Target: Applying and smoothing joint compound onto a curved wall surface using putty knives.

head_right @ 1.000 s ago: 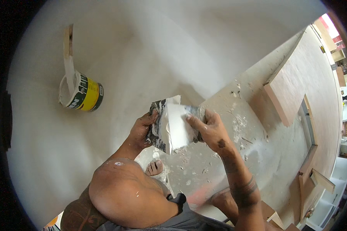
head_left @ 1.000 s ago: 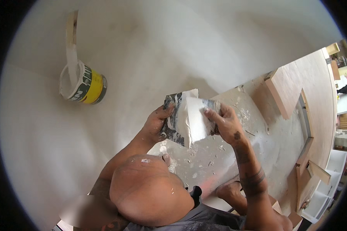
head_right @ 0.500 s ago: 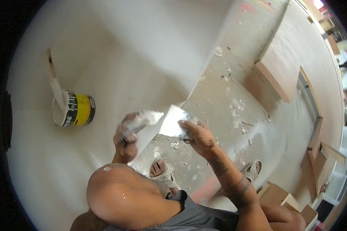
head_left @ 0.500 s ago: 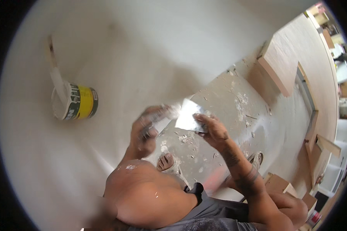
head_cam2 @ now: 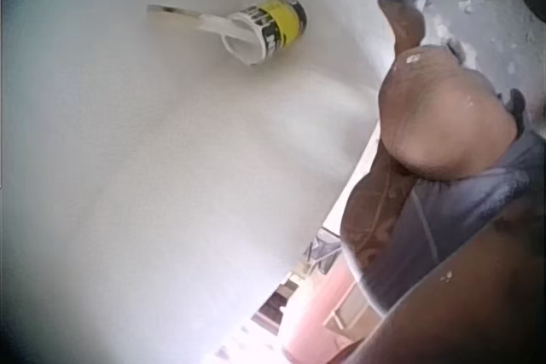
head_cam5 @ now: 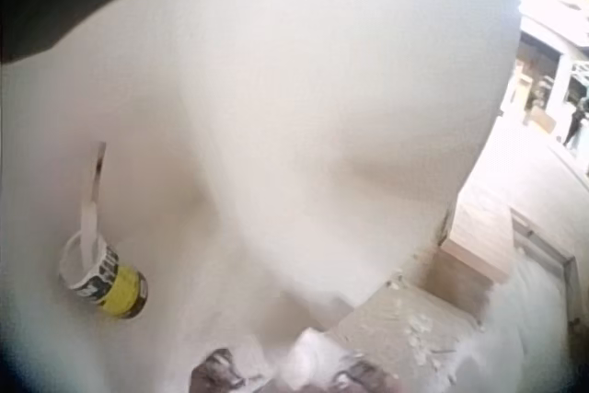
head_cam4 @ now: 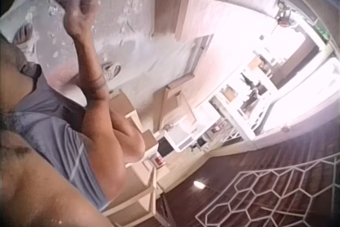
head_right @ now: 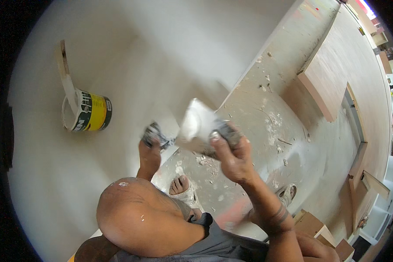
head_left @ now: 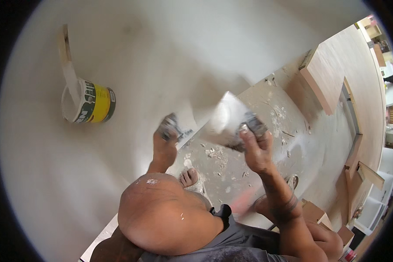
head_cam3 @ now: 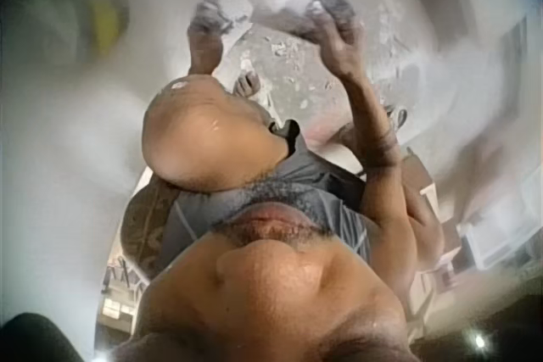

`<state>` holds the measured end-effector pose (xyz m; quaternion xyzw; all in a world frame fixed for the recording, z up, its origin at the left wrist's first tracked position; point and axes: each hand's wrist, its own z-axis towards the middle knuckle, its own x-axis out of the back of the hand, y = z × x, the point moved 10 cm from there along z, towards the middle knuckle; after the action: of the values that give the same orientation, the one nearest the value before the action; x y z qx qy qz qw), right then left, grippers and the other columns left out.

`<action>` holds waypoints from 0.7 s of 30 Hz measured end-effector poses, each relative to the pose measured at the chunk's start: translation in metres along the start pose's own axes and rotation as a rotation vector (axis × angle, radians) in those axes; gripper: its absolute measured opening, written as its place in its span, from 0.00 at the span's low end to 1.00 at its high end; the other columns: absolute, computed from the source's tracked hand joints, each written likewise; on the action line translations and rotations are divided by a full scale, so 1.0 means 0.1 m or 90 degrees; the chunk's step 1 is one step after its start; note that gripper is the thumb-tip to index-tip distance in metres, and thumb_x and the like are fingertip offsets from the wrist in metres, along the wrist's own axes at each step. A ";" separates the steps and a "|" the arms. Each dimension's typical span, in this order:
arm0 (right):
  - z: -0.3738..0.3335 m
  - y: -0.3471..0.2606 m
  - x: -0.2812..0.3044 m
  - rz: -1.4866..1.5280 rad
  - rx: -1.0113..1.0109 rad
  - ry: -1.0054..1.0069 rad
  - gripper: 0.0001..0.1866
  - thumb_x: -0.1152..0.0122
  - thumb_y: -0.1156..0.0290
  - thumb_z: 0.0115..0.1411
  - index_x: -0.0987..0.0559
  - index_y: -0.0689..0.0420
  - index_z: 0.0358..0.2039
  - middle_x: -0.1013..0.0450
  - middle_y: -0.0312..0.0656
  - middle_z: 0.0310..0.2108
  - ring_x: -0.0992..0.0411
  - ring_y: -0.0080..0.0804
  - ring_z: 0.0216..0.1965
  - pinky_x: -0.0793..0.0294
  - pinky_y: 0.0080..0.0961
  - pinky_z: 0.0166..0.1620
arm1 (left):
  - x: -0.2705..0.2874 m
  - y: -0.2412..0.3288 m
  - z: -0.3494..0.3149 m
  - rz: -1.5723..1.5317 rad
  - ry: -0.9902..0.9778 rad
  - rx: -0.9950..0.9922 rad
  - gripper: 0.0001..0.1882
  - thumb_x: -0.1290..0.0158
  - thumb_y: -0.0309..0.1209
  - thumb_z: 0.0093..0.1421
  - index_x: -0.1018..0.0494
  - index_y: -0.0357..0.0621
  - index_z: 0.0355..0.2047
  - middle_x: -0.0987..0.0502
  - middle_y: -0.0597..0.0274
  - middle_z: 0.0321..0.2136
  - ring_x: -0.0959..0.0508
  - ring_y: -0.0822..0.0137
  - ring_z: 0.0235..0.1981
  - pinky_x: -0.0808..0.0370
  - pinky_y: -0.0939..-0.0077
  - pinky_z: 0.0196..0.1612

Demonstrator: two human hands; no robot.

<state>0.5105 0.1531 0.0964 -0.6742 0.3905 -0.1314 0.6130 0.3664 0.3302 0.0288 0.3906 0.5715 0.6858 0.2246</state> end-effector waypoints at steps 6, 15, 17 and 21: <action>-0.02 -0.35 -0.99 -0.736 0.637 -0.381 0.34 0.29 0.72 0.44 0.23 0.36 0.54 0.29 0.39 0.52 0.30 0.44 0.47 0.29 0.42 0.49 | -0.44 -0.12 -0.03 -0.979 -0.094 0.393 0.21 0.53 0.37 0.68 0.33 0.39 0.57 0.24 0.50 0.49 0.22 0.55 0.49 0.25 0.55 0.54; 0.38 0.31 -0.80 -0.962 0.544 -0.318 0.26 0.35 0.73 0.50 0.22 0.37 0.51 0.32 0.37 0.55 0.35 0.40 0.55 0.36 0.44 0.55 | 0.30 -0.77 -0.32 -1.036 0.078 0.298 0.16 0.52 0.33 0.67 0.30 0.42 0.54 0.22 0.57 0.47 0.21 0.59 0.48 0.24 0.59 0.54; 0.51 0.61 -0.64 -1.073 0.487 -0.326 0.24 0.37 0.75 0.51 0.22 0.40 0.49 0.31 0.38 0.55 0.35 0.39 0.55 0.36 0.44 0.56 | 0.50 -0.52 -0.28 -1.082 0.056 0.197 0.17 0.52 0.33 0.68 0.30 0.43 0.55 0.22 0.57 0.48 0.21 0.60 0.49 0.25 0.58 0.55; 0.63 1.03 -0.51 -1.071 0.448 -0.311 0.18 0.40 0.73 0.54 0.22 0.46 0.46 0.30 0.39 0.53 0.35 0.36 0.56 0.35 0.41 0.55 | 0.61 -0.44 -0.22 -0.968 0.171 0.208 0.17 0.52 0.36 0.69 0.30 0.43 0.55 0.23 0.58 0.50 0.22 0.59 0.51 0.26 0.58 0.56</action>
<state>0.4802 0.2396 0.0028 -0.5201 -0.4254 -0.4958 0.5502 0.3064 0.3733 0.0023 -0.1653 0.7976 0.2929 0.5008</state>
